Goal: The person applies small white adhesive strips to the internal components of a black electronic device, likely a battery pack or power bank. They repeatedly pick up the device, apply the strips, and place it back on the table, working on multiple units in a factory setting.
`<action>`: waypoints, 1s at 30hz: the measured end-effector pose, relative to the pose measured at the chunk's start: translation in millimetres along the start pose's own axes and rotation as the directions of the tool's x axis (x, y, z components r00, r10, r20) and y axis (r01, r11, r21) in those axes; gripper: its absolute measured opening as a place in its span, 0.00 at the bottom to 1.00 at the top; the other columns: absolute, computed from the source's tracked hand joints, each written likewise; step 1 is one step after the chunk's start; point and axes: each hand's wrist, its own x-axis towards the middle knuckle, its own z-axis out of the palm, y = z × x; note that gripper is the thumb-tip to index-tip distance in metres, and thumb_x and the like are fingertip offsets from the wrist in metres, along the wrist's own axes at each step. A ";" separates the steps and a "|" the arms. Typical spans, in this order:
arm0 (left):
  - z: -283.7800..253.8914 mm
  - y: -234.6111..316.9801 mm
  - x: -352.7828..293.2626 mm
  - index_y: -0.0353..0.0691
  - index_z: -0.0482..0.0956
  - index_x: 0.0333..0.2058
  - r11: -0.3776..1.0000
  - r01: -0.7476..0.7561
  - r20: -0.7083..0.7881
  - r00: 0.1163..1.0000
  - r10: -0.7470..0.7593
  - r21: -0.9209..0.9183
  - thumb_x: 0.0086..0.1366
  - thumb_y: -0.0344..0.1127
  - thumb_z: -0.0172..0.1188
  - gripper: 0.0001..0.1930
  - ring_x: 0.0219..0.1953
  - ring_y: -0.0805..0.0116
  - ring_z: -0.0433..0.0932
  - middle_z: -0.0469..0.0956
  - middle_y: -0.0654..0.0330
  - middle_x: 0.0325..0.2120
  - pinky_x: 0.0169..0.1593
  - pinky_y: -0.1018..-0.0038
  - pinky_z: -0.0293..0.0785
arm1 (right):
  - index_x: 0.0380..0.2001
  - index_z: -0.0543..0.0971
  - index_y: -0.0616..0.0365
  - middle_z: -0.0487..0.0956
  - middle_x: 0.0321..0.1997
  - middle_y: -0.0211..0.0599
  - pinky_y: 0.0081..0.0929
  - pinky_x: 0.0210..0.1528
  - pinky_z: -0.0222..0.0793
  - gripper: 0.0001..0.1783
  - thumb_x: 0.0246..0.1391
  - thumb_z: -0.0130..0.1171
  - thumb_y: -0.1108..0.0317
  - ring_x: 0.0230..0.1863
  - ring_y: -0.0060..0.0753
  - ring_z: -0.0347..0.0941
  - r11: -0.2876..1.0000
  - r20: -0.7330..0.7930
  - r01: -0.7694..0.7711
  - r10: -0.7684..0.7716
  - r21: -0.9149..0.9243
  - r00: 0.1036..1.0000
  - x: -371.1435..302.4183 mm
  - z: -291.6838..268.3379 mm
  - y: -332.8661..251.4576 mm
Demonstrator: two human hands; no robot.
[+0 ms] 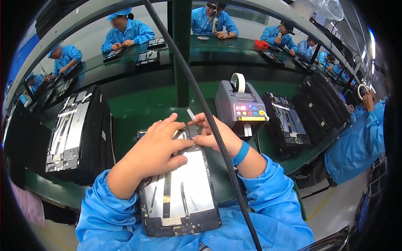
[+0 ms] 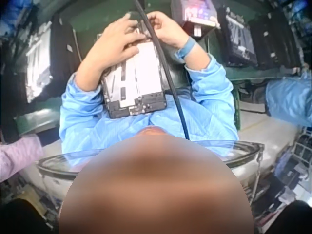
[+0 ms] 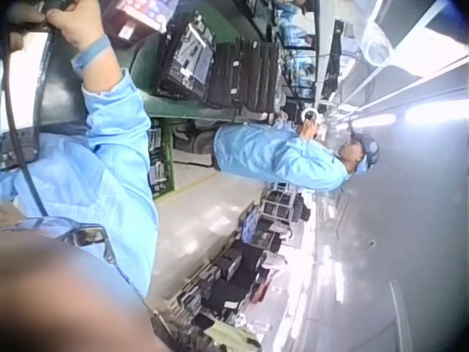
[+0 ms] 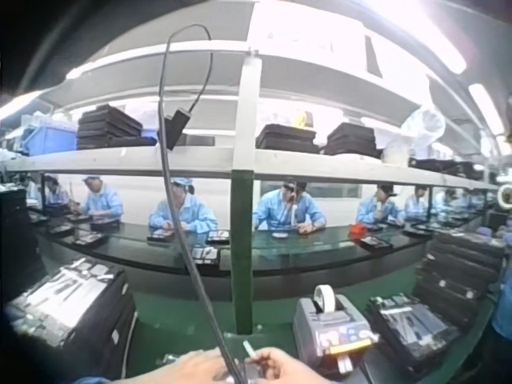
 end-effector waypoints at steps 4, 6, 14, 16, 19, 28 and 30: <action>6.4 -4.8 -6.4 0.49 0.81 0.41 1.000 0.011 -0.028 1.000 -0.010 0.014 0.46 0.40 0.68 0.20 0.58 0.39 0.63 0.70 0.49 0.48 0.58 0.51 0.61 | 0.51 0.63 0.61 0.68 0.53 0.38 0.13 0.32 0.67 0.28 0.46 0.61 0.78 0.30 0.12 0.68 0.999 0.000 0.011 -0.011 0.035 1.000 -1.6 0.6 6.1; 5.3 -4.0 -7.7 0.49 0.82 0.40 0.997 0.020 -0.037 0.999 -0.017 0.076 0.47 0.41 0.67 0.19 0.58 0.41 0.64 0.70 0.50 0.49 0.58 0.51 0.60 | 0.52 0.62 0.61 0.67 0.53 0.39 0.15 0.33 0.68 0.29 0.46 0.61 0.78 0.31 0.14 0.70 0.998 -0.027 0.001 0.000 0.065 1.000 -3.0 5.0 3.1; 9.5 0.9 -8.5 0.51 0.82 0.42 0.992 0.083 -0.057 0.995 -0.077 0.099 0.53 0.44 0.64 0.16 0.62 0.47 0.61 0.71 0.48 0.49 0.61 0.50 0.57 | 0.32 0.75 0.61 0.75 0.27 0.27 0.20 0.31 0.65 0.08 0.55 0.58 0.68 0.28 0.17 0.68 0.937 0.088 0.049 -0.019 -0.346 0.996 -14.1 -8.6 -30.9; 10.7 -2.4 -10.0 0.51 0.82 0.41 0.994 0.094 -0.051 0.995 -0.091 0.047 0.54 0.44 0.63 0.16 0.61 0.46 0.61 0.71 0.48 0.49 0.60 0.50 0.57 | 0.28 0.77 0.62 0.75 0.23 0.32 0.24 0.30 0.66 0.09 0.55 0.59 0.66 0.27 0.22 0.69 0.829 0.240 0.102 0.039 -0.550 0.970 -7.2 -7.3 -38.9; 13.4 -7.2 -11.3 0.50 0.82 0.41 0.993 0.118 -0.053 0.992 -0.118 -0.004 0.55 0.43 0.62 0.15 0.62 0.44 0.60 0.71 0.47 0.50 0.61 0.51 0.57 | 0.27 0.77 0.62 0.75 0.22 0.39 0.27 0.30 0.66 0.11 0.53 0.59 0.64 0.25 0.30 0.70 0.689 0.308 0.177 0.071 -0.703 0.949 5.3 -1.2 -49.6; 10.5 -7.4 -6.3 0.50 0.83 0.40 0.954 0.268 0.040 0.963 -0.265 -0.137 0.56 0.39 0.62 0.13 0.63 0.43 0.57 0.68 0.48 0.53 0.62 0.49 0.53 | 0.26 0.78 0.62 0.76 0.22 0.43 0.29 0.29 0.66 0.10 0.53 0.55 0.66 0.24 0.34 0.71 0.610 0.357 0.225 0.102 -0.760 0.929 14.2 1.3 -52.7; 12.3 -6.2 -3.9 0.49 0.83 0.40 0.949 0.289 0.039 0.957 -0.287 -0.129 0.55 0.40 0.63 0.12 0.63 0.44 0.58 0.68 0.50 0.53 0.62 0.48 0.53 | 0.26 0.77 0.62 0.76 0.22 0.43 0.29 0.29 0.66 0.10 0.52 0.54 0.66 0.24 0.34 0.71 0.617 0.358 0.223 0.102 -0.754 0.928 13.6 -0.2 -51.6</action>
